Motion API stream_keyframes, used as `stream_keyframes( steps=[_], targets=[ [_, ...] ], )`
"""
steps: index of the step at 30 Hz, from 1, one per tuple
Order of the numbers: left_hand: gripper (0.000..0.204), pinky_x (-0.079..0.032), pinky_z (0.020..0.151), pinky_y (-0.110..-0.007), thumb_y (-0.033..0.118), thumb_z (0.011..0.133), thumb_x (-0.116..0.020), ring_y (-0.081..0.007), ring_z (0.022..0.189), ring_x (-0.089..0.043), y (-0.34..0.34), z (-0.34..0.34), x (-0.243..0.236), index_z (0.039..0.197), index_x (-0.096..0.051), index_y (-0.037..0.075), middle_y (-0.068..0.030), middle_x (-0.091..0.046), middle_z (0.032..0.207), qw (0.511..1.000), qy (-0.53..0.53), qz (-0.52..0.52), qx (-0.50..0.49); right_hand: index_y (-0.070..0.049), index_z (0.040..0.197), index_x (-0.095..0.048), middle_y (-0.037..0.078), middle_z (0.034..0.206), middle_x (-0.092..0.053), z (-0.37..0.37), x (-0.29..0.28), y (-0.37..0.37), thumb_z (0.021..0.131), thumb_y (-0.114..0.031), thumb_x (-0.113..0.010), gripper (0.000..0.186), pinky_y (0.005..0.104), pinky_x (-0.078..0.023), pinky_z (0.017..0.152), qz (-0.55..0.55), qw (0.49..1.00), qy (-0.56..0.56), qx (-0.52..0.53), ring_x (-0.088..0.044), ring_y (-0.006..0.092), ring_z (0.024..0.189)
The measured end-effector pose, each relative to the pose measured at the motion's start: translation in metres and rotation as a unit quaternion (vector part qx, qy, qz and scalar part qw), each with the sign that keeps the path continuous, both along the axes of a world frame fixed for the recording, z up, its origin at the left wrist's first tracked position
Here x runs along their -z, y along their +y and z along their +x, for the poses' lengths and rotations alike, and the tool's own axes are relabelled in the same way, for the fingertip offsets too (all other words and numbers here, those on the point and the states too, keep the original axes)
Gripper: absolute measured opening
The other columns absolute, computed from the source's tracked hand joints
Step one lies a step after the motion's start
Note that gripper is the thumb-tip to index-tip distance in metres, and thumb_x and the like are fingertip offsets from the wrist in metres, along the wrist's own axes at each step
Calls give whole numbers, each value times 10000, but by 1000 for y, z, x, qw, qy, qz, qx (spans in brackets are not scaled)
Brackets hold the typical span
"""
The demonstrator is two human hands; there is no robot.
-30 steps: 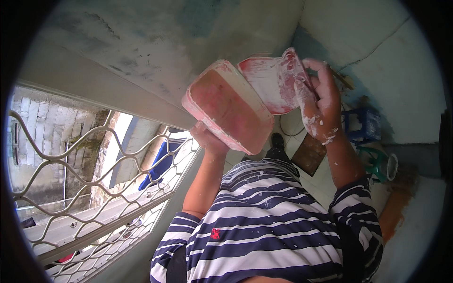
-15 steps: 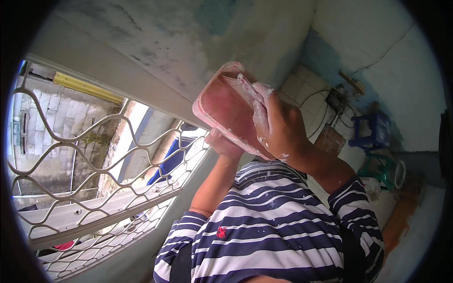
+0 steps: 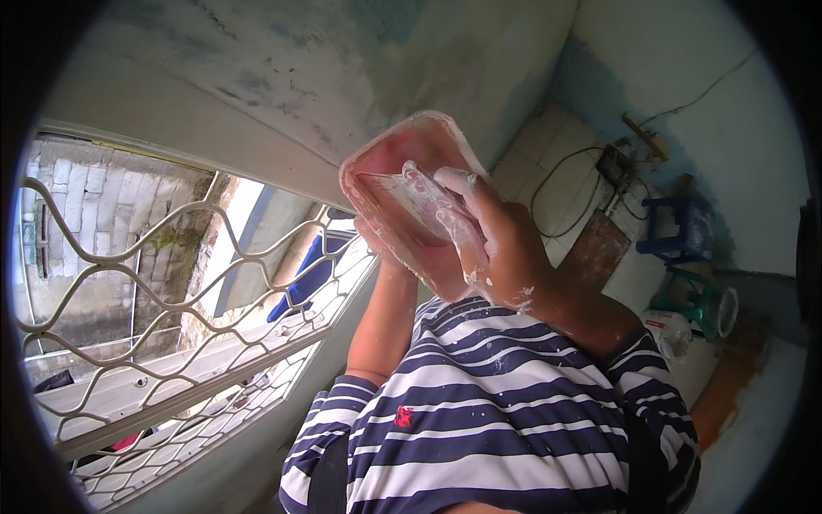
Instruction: The person applies plaster to a wall using a putty knife and a plastic container, smoothing the material across the surface in several sections.
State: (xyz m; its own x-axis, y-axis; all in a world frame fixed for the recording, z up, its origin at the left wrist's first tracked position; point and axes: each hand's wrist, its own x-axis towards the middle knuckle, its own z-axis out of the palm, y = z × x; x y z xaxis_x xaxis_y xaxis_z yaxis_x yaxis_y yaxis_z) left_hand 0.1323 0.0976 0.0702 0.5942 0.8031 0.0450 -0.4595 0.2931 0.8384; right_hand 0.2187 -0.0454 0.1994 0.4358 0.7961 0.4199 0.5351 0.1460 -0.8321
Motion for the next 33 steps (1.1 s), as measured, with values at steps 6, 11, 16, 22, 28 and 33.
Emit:
stream_keyframes(
  steps=[6, 11, 16, 22, 28, 33],
  targets=[
    [521, -499, 854, -384, 407, 838, -503, -269, 1029, -600, 5, 6, -7, 1181, -592, 25, -122, -635, 1132, 996, -34, -57, 52, 37, 1297, -428, 169, 1055, -646, 0, 15, -4, 920, 41, -531, 391, 278, -482, 843, -8, 977, 210, -47, -631, 170, 961],
    [538, -489, 874, -393, 422, 833, -507, -265, 1048, -589, 11, 10, 1, 1187, -586, 25, -119, -629, 1140, 996, -21, -61, 68, 30, 1327, -385, 161, 1107, -626, 9, 14, -14, 952, 24, -497, 391, 256, -458, 894, 61, 917, 382, -94, -597, 137, 1018],
    [555, -480, 893, -403, 437, 828, -512, -261, 1068, -578, 14, 9, 11, 1193, -579, 25, -117, -623, 1148, 994, -15, -68, 78, 19, 1290, -404, 152, 1036, -654, 28, 18, -24, 963, -46, -517, 352, 259, -486, 854, 32, 874, 482, -59, -619, 128, 965],
    [567, -484, 888, -407, 444, 819, -519, -256, 1044, -587, 9, 16, -7, 1184, -580, 15, -116, -630, 1125, 980, -87, -140, 113, 15, 1292, -411, 141, 1037, -655, 28, 36, -21, 957, -46, -525, 360, 265, -487, 851, 67, 873, 482, -39, -611, 122, 950],
    [576, -503, 874, -408, 434, 795, -540, -252, 994, -608, 14, 17, 7, 1158, -584, -11, -127, -637, 1089, 992, 55, -63, 94, -1, 1292, -437, 124, 1090, -630, 50, 46, -32, 922, -49, -563, 395, 278, -493, 876, 75, 799, 594, -51, -608, 137, 988],
    [447, -537, 819, -385, 338, 876, -477, -229, 933, -636, 10, -13, 50, 1106, -595, -25, -121, -640, 1088, 989, 127, -64, 35, -18, 1288, -443, 106, 1179, -576, 82, 51, -37, 917, -87, -561, 395, 370, -498, 908, 143, 753, 641, -40, -575, 189, 1095]
  ],
)
